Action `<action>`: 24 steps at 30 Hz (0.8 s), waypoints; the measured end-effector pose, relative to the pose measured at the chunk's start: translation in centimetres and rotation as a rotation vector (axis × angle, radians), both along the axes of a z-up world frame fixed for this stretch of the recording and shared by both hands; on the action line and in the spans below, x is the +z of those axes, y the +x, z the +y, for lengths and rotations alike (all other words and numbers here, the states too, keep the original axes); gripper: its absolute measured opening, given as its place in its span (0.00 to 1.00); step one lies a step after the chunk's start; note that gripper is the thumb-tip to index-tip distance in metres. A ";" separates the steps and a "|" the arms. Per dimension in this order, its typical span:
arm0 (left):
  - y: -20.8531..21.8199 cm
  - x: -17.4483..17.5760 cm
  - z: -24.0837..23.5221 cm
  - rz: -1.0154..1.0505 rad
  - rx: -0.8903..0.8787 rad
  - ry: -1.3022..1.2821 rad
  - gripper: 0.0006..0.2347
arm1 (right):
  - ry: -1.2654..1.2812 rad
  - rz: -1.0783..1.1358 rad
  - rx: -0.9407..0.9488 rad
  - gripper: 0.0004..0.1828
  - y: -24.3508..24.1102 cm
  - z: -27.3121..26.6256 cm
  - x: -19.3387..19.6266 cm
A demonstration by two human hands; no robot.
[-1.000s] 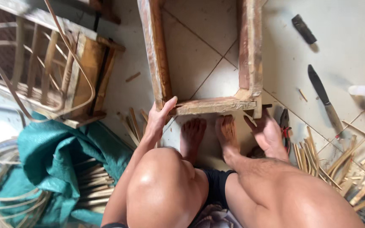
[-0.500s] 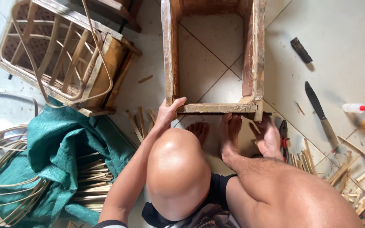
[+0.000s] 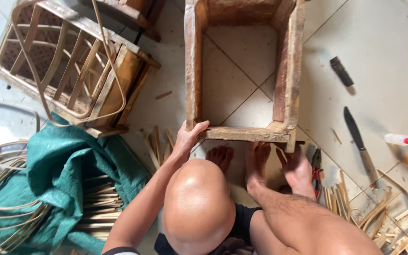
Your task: The person assembles a rectangular woven basket by fitting it into a wooden mold and using a knife to trim and adjust the edges. The person then removes the basket from the mold and inspects the wooden frame.
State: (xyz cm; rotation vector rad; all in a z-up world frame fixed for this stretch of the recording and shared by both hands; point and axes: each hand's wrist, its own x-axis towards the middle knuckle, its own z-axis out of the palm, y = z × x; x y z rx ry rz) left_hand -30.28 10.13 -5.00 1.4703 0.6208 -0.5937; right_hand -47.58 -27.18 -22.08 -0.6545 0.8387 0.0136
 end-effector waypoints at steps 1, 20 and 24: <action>-0.4 -0.1 0.2 0.005 -0.002 -0.009 0.26 | 0.022 0.038 -0.015 0.14 -0.8 0.2 -0.2; -0.1 -0.1 -0.1 0.001 0.040 -0.042 0.30 | 0.032 0.041 -0.045 0.11 -0.6 -0.1 -1.0; 0.1 0.3 -0.3 0.014 0.035 -0.022 0.30 | 0.080 0.054 -0.096 0.10 -0.4 0.7 0.2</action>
